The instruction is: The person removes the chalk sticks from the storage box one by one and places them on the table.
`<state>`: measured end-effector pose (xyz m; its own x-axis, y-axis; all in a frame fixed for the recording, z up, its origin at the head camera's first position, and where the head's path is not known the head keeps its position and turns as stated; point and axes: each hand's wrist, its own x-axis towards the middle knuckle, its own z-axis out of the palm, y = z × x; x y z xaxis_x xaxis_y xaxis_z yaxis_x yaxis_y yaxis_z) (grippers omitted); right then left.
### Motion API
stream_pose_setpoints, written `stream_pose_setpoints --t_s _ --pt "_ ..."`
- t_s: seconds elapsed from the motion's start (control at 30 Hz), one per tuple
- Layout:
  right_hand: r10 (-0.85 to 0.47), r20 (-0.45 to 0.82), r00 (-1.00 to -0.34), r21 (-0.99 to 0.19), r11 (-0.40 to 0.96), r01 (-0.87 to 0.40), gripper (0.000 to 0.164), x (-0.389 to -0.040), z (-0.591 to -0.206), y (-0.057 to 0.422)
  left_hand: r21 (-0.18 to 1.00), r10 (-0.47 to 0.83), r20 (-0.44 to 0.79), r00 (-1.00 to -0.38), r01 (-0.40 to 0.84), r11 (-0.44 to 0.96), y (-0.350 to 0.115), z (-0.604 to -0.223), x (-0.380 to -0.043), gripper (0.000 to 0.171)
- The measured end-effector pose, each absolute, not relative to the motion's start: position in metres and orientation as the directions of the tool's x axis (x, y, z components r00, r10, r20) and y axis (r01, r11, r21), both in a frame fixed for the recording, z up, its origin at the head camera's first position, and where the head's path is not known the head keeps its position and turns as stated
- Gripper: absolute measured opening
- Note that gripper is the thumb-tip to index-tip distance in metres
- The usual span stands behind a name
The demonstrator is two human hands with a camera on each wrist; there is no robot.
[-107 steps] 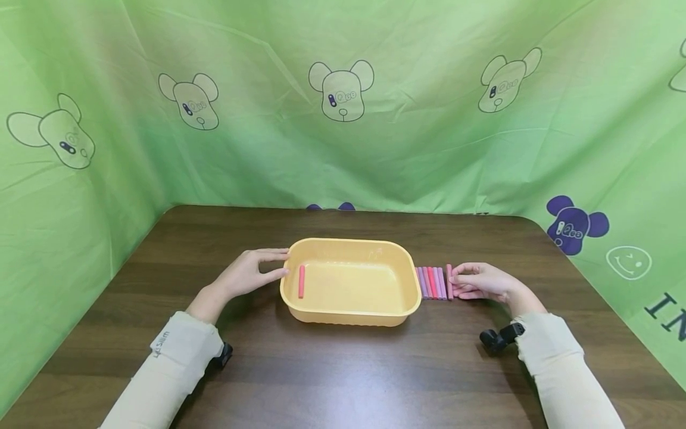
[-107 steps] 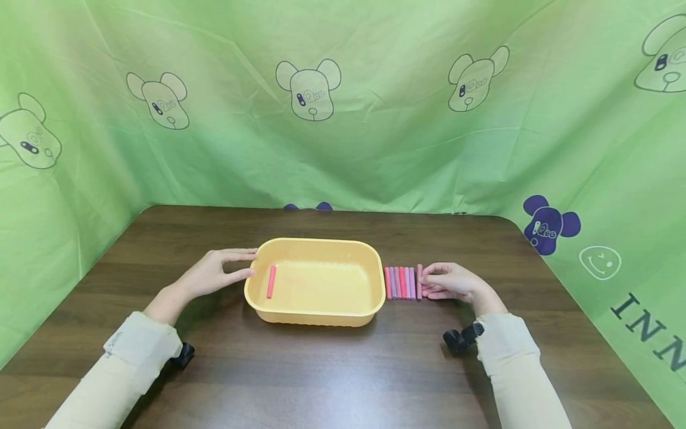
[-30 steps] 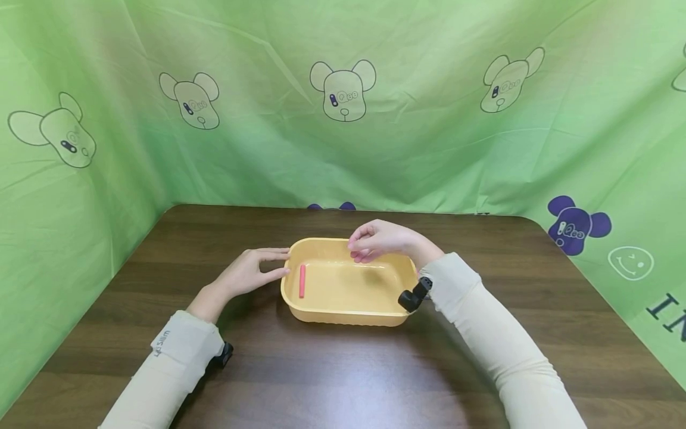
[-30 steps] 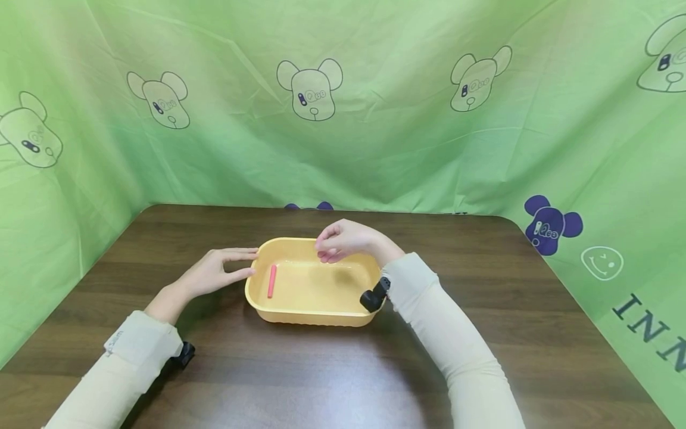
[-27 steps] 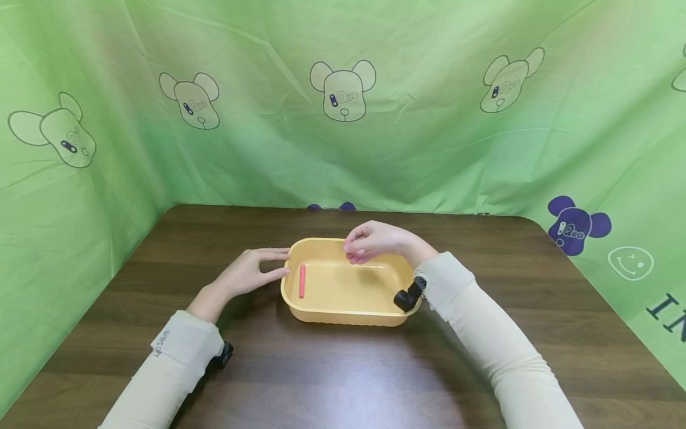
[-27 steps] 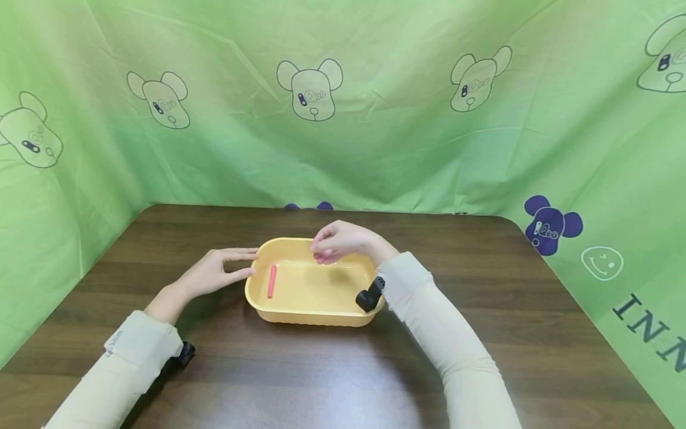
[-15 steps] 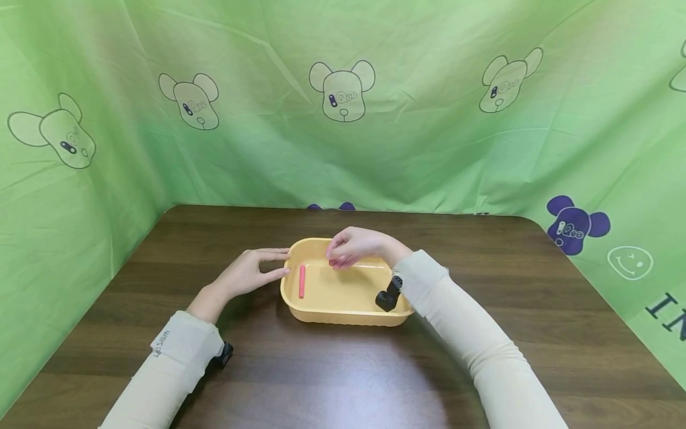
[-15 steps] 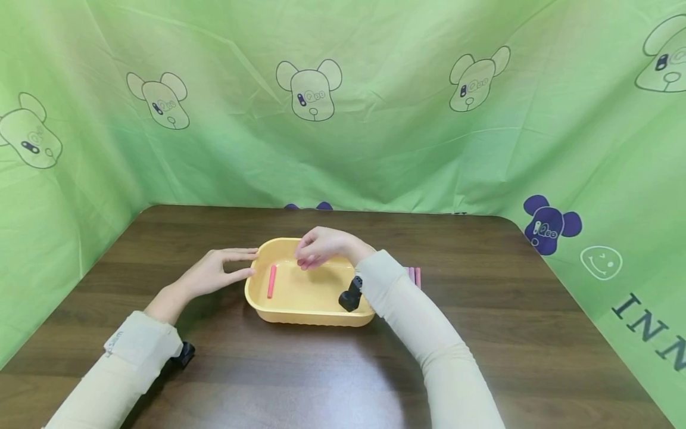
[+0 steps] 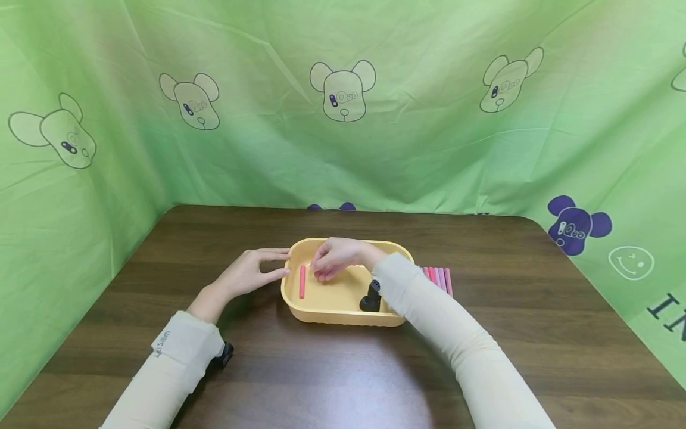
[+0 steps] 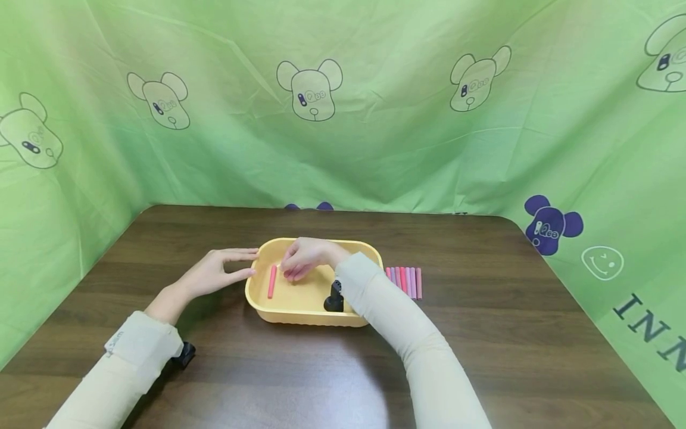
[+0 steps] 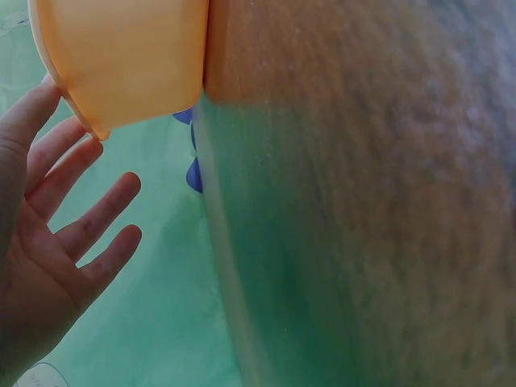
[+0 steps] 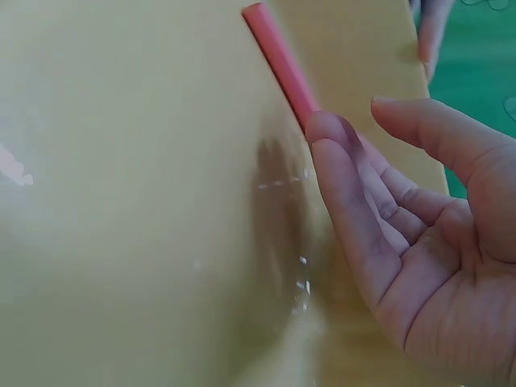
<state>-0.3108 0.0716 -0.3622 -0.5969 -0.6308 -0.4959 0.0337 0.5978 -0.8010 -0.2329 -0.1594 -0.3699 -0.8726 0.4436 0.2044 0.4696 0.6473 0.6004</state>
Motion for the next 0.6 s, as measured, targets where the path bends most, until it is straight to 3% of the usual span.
stream_pose_setpoints --t_s 0.27,0.6 --pt "-0.599 -0.532 -0.599 -0.779 0.623 0.069 0.008 -0.307 -0.365 0.058 0.6 0.441 0.205 -0.874 0.468 0.649 -0.16 -0.37 -0.233 0.041" --pt "-0.558 -0.573 -0.601 -0.731 0.679 0.065 0.014 -0.307 -0.369 0.05 0.607 0.439 0.194 -0.877 0.459 0.649 -0.16 -0.369 -0.233 0.041"
